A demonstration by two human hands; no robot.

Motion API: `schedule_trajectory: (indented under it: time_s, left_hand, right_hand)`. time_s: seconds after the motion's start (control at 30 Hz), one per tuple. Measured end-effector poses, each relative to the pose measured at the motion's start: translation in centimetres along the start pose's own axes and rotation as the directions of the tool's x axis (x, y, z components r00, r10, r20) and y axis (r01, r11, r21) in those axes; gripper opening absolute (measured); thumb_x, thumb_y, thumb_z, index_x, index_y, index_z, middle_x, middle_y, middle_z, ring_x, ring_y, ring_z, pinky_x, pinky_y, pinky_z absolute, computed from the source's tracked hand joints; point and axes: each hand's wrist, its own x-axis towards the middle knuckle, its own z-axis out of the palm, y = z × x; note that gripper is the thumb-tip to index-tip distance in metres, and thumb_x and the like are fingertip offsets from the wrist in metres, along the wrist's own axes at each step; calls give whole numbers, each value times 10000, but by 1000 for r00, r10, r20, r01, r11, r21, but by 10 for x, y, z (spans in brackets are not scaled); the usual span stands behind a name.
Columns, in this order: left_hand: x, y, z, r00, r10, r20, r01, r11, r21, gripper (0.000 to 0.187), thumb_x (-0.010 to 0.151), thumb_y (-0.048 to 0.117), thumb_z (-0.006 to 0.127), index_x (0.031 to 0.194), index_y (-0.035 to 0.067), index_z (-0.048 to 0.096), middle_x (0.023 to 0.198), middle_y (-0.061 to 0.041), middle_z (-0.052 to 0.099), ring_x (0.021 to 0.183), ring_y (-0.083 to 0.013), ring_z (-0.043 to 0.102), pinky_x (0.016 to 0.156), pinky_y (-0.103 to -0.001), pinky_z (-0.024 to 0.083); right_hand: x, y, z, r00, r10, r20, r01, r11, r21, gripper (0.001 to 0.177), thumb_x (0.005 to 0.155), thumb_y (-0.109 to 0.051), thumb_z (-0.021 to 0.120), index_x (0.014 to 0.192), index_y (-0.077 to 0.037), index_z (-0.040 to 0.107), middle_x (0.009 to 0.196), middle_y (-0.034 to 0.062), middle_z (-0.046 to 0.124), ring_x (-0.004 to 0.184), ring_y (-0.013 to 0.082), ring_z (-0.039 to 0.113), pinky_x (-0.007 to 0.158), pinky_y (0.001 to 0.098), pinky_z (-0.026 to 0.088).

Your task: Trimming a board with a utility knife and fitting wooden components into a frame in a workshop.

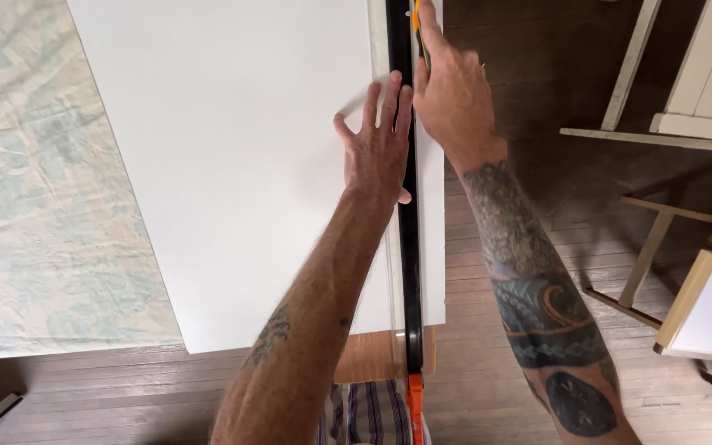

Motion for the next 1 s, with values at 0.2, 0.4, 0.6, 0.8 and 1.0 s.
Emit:
schedule_trajectory:
  time_s: [0.2,0.4,0.6,0.8,1.0]
  left_hand:
    - [-3,-4,-1,1000,3,17,-3,1000,9,1707,448,908,860,1667,100,-21,1691,-103,-147,1575,-303,36,1073,-613,439]
    - [-3,-3,4,998,-1,-59,3,999,41,1681,436,908,843,1678,105,44,1685,-111,-96,1558,-298,111,1018,-602,476]
    - [6,-7,0,999,18,-35,-18,1000,-7,1731,400,939,868,1626,87,-8,1705,-40,94,1516,-290,149,999,-618,465]
    - [16,-8,17,995,44,-95,-50,997,-59,1602,330,908,882,1558,114,227,1486,-21,465,1317,-277,426,964,-660,451]
    - [19,-14,20,996,91,9,-90,992,-83,1476,424,925,852,1553,139,317,1444,-71,546,1324,-305,477,988,-724,419]
  right_hand:
    - [-63,-34,-21,987,103,121,-113,990,79,624,1049,-42,474,1638,-120,281,552,110,532,513,330,567,575,530,531]
    - [-133,-29,-8,993,66,98,-75,993,92,629,1075,-25,571,1633,-83,286,635,59,527,515,201,533,497,385,554]
    - [-211,-25,7,988,91,125,-102,991,90,637,1112,-89,538,1664,-135,223,664,15,481,556,163,480,541,365,520]
    - [-298,-23,23,955,185,232,-212,972,97,636,1144,-194,458,1680,-215,116,706,-40,503,535,83,440,475,214,505]
    - [-381,-29,29,919,245,311,-287,953,98,628,1127,-207,442,1672,-236,130,698,-39,500,504,68,416,425,164,479]
